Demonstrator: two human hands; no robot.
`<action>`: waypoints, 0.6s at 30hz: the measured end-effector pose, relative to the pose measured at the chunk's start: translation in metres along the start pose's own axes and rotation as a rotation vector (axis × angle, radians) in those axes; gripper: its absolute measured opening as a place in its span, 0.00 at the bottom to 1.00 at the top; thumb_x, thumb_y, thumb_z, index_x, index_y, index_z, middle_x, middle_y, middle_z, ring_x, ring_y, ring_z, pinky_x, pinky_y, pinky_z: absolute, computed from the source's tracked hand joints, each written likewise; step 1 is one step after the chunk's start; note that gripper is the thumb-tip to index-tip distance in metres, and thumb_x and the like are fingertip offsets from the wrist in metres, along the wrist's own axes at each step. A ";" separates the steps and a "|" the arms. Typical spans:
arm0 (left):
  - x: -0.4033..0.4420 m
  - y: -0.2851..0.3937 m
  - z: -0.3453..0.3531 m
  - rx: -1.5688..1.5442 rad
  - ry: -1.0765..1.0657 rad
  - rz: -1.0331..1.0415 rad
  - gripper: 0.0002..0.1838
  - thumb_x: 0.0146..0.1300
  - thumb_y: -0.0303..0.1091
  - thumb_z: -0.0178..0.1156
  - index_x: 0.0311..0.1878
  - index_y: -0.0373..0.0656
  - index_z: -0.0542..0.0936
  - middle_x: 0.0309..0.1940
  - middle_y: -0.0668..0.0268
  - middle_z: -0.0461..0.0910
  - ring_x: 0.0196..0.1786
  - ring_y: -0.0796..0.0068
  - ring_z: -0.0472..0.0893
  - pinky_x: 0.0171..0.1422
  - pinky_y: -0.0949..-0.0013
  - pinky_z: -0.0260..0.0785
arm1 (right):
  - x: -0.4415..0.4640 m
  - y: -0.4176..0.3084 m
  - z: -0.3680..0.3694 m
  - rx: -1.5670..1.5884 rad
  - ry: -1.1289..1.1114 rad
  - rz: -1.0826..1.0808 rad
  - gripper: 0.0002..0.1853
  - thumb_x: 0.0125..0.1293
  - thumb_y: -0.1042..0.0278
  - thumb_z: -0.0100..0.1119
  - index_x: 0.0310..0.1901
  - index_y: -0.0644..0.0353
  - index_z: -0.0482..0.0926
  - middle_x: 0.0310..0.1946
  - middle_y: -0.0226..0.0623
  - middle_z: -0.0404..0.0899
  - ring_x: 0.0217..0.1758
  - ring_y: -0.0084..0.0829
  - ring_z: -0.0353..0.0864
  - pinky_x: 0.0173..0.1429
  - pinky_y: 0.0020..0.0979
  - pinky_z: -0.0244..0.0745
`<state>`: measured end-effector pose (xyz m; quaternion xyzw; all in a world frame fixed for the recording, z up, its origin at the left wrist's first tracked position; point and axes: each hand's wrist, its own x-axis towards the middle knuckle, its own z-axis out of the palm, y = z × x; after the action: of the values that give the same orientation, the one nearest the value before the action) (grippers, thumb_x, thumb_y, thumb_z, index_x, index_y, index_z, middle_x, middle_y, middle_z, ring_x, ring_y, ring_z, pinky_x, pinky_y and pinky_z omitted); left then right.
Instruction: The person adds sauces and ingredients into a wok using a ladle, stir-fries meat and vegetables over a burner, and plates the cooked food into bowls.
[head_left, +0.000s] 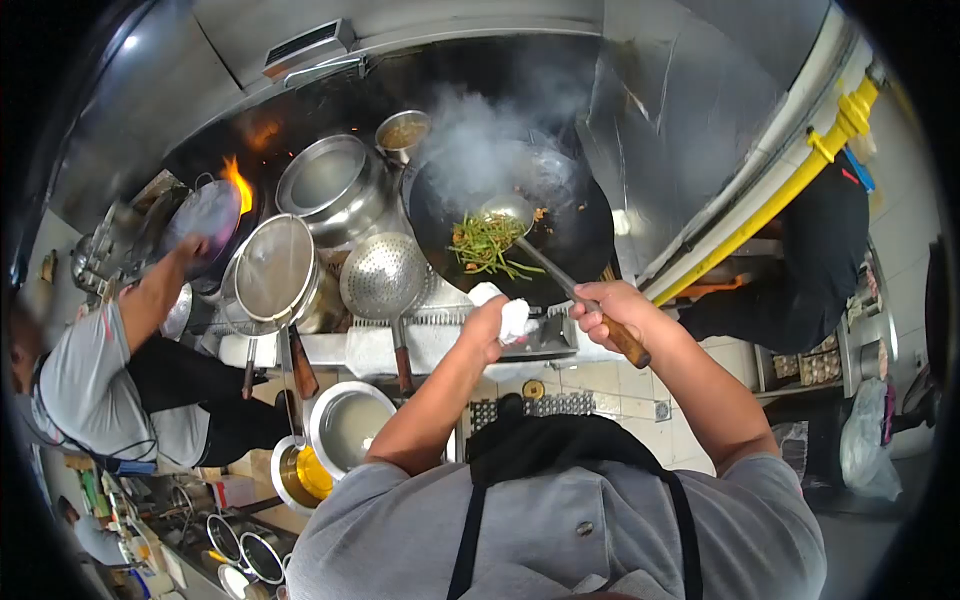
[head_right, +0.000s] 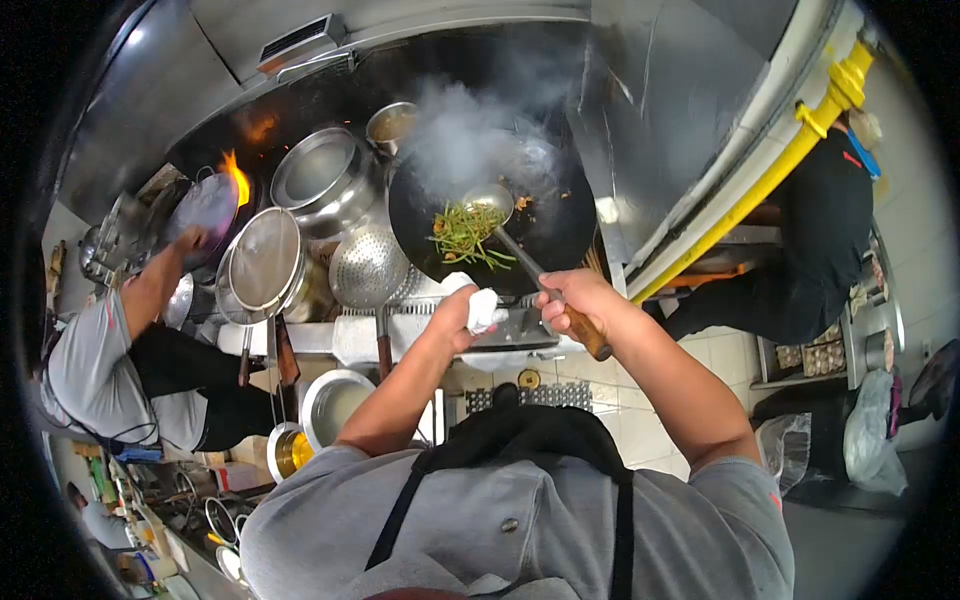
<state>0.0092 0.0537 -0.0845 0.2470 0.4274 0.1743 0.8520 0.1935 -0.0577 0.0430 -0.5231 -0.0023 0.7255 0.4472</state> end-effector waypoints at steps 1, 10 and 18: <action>-0.005 -0.004 -0.006 0.003 -0.017 0.028 0.11 0.66 0.39 0.50 0.44 0.44 0.75 0.32 0.63 0.82 0.31 0.64 0.83 0.26 0.60 0.75 | 0.000 0.006 -0.011 0.111 -0.075 0.031 0.07 0.72 0.67 0.47 0.44 0.56 0.62 0.27 0.32 0.69 0.19 0.18 0.62 0.15 0.21 0.57; -0.170 -0.075 -0.004 0.094 -0.034 0.012 0.12 0.66 0.43 0.50 0.40 0.47 0.80 0.31 0.67 0.83 0.33 0.65 0.83 0.29 0.62 0.76 | -0.119 0.109 -0.097 0.336 -0.356 0.054 0.09 0.72 0.65 0.49 0.46 0.61 0.66 0.29 0.30 0.68 0.18 0.14 0.62 0.15 0.16 0.57; -0.266 -0.140 0.037 0.305 -0.075 -0.227 0.14 0.61 0.40 0.52 0.40 0.40 0.79 0.33 0.61 0.83 0.32 0.62 0.83 0.27 0.62 0.74 | -0.257 0.248 -0.157 0.554 -0.315 -0.056 0.08 0.73 0.65 0.47 0.45 0.60 0.66 0.29 0.30 0.68 0.18 0.14 0.62 0.15 0.17 0.58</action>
<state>-0.1019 -0.2057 0.0257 0.3298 0.4420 0.0008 0.8342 0.1657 -0.4466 0.0496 -0.2627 0.1116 0.7580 0.5865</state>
